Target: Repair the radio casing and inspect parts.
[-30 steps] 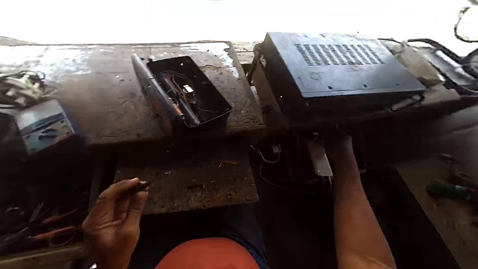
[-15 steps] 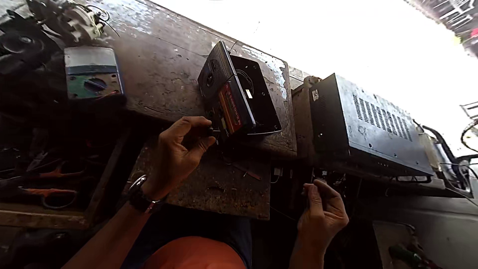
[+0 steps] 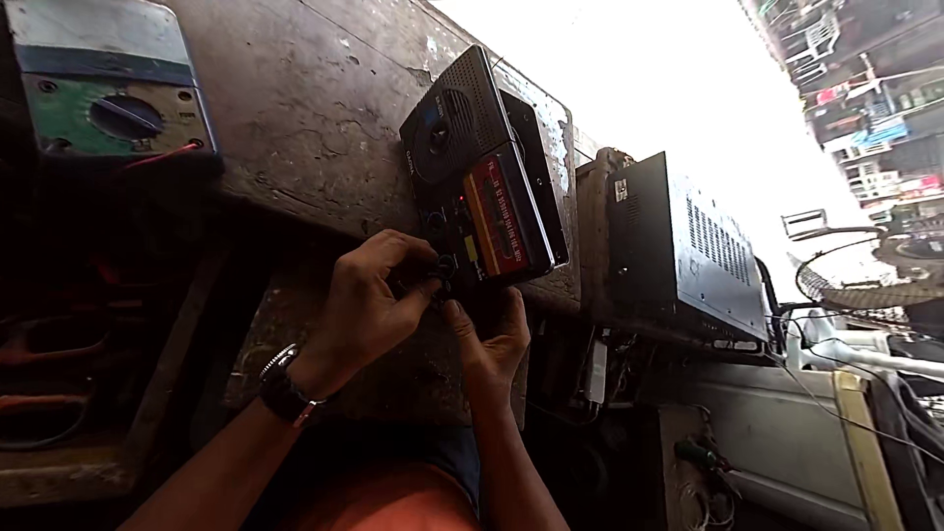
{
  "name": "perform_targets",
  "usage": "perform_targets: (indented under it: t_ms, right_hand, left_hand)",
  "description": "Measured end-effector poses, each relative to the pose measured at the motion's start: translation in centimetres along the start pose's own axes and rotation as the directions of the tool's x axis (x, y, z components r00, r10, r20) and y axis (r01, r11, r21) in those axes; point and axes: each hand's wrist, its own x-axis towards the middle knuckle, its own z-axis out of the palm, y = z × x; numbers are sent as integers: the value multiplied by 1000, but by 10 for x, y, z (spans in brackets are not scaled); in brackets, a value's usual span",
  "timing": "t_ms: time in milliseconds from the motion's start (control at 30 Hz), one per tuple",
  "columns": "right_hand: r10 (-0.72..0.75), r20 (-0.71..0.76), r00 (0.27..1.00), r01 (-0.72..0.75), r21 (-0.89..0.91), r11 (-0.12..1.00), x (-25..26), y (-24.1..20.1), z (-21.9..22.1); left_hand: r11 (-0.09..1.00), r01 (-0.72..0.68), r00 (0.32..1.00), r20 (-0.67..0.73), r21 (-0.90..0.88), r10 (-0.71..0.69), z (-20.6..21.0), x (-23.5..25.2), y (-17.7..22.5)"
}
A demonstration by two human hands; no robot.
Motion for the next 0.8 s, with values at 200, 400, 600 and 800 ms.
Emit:
perform_targets:
  t_ms: [200, 400, 600, 800]
  right_hand:
    - [-64, 2, 998, 64, -27, 998, -1, 10, 1]
    - [-100, -23, 995, 98, -97, 990, 0, 5, 4]
    - [-334, -41, 942, 314, -252, 915, 14, -17, -24]
    - [-501, -52, 864, 454, -350, 820, 67, -47, -53]
  left_hand:
    - [997, 77, 994, -73, 10, -76, -15, 10, 6]
    - [961, 59, 998, 11, 271, -64, -32, 38, 15]
    - [973, 91, 995, 12, 211, -96, -27, 46, -2]
    - [988, 49, 997, 52, 146, -57, -27, 45, -4]
